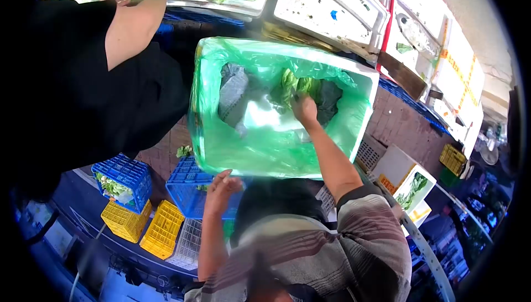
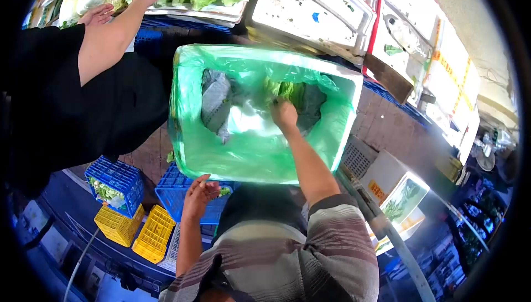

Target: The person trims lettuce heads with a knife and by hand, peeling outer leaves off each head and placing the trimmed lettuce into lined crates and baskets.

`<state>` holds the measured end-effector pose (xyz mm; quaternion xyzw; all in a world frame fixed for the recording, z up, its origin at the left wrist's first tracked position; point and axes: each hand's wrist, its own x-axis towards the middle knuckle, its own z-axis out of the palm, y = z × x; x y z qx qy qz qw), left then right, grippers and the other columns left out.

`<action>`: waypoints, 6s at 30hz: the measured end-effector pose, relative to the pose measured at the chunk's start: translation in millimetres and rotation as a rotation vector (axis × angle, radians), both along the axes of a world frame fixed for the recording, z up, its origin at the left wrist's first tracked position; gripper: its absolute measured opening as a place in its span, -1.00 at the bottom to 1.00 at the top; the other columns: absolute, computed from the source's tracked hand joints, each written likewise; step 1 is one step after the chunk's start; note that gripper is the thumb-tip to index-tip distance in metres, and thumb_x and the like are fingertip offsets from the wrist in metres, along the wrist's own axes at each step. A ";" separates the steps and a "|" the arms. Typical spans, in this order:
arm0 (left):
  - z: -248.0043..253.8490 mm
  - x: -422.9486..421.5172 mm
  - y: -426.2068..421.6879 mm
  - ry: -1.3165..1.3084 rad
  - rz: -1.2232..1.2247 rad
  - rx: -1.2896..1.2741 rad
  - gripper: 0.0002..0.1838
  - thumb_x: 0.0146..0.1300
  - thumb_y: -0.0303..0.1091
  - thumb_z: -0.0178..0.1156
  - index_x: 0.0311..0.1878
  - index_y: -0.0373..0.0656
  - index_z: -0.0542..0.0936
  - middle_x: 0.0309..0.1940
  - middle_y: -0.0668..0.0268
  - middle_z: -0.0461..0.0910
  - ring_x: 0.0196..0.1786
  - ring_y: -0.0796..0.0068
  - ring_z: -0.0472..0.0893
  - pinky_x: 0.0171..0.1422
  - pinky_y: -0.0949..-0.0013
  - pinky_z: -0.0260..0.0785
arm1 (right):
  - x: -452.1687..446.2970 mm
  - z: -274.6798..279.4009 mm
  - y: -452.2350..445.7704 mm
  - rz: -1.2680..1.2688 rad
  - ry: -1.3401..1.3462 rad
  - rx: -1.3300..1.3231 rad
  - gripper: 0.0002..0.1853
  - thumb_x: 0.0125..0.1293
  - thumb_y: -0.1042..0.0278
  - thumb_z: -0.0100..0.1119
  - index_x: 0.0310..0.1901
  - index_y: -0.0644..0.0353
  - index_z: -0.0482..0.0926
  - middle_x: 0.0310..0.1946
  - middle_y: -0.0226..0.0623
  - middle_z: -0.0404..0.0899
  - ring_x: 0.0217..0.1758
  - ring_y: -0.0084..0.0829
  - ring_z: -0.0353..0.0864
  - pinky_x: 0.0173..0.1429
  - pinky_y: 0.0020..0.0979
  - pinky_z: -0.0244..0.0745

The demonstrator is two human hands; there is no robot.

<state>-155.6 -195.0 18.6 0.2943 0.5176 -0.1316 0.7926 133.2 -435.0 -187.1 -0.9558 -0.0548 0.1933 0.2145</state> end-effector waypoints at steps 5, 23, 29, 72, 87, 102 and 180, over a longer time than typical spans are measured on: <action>-14.7 -21.4 -10.4 0.017 0.019 -0.020 -0.59 0.46 -0.28 0.13 0.28 -0.24 0.42 -0.10 0.15 0.68 -0.04 0.26 0.69 0.11 0.16 0.55 | 71.5 -34.1 34.7 0.182 0.264 -0.238 -0.45 0.31 -0.20 0.04 0.09 0.06 0.63 -0.01 0.03 0.66 0.06 0.08 0.64 0.15 0.00 0.52; -21.7 -34.1 -20.7 0.075 0.132 0.043 -0.50 0.48 -0.17 0.13 0.34 -0.25 0.35 -0.03 0.14 0.66 -0.02 0.20 0.69 0.08 0.11 0.53 | 89.4 -93.9 56.5 -0.041 0.102 -0.149 -0.50 0.36 0.06 -0.07 0.24 0.11 0.49 0.27 0.05 0.47 0.35 0.14 0.39 0.42 0.02 0.29; -14.6 -26.3 -16.2 0.123 0.130 0.056 -0.56 0.47 -0.23 0.11 0.31 -0.22 0.37 -0.06 0.17 0.66 -0.02 0.23 0.68 0.13 0.13 0.52 | 91.6 -75.3 55.4 0.166 0.047 -0.154 -0.49 0.27 -0.04 0.13 0.15 0.08 0.60 0.08 -0.05 0.64 0.18 -0.01 0.60 0.29 -0.07 0.45; 76.9 -234.0 -23.5 -0.474 1.520 -0.148 -0.36 0.44 0.20 -0.05 0.39 -0.04 0.40 0.34 0.20 0.46 0.37 0.10 0.44 0.47 -0.14 0.22 | -368.3 316.2 149.0 1.119 0.308 0.752 -0.40 0.42 0.15 0.05 0.38 0.35 0.33 0.04 -0.07 0.48 -0.07 -0.19 0.54 0.13 -0.27 0.45; 75.0 -306.2 -59.1 -0.499 1.612 -0.202 -0.46 0.37 0.07 0.17 0.27 -0.07 0.52 0.23 0.22 0.57 0.25 0.15 0.56 0.38 -0.02 0.39 | -420.8 331.3 163.2 1.536 0.204 0.672 -0.24 0.23 0.25 0.39 0.41 0.29 0.28 -0.32 0.05 0.67 -0.32 0.10 0.68 -0.25 -0.10 0.56; 109.3 -350.5 -69.0 -0.326 1.685 -0.252 -0.46 0.51 0.02 -0.14 0.34 -0.14 0.44 0.30 0.12 0.50 0.33 0.07 0.50 0.48 -0.11 0.27 | -448.9 339.9 176.6 1.687 0.325 0.592 -0.53 0.36 0.34 0.26 0.30 0.04 0.51 -0.10 0.02 0.67 -0.10 -0.01 0.70 -0.05 -0.20 0.59; 25.6 -469.0 -153.2 -0.940 1.844 0.384 -0.07 0.22 0.37 0.23 0.49 -0.06 0.28 0.31 0.20 0.47 0.27 0.13 0.50 0.38 0.00 0.37 | -566.5 258.6 184.5 1.295 0.958 0.297 -0.79 0.30 0.36 0.22 -0.15 0.34 0.61 -0.51 -0.41 0.55 -0.50 -0.62 0.48 -0.39 -0.50 0.41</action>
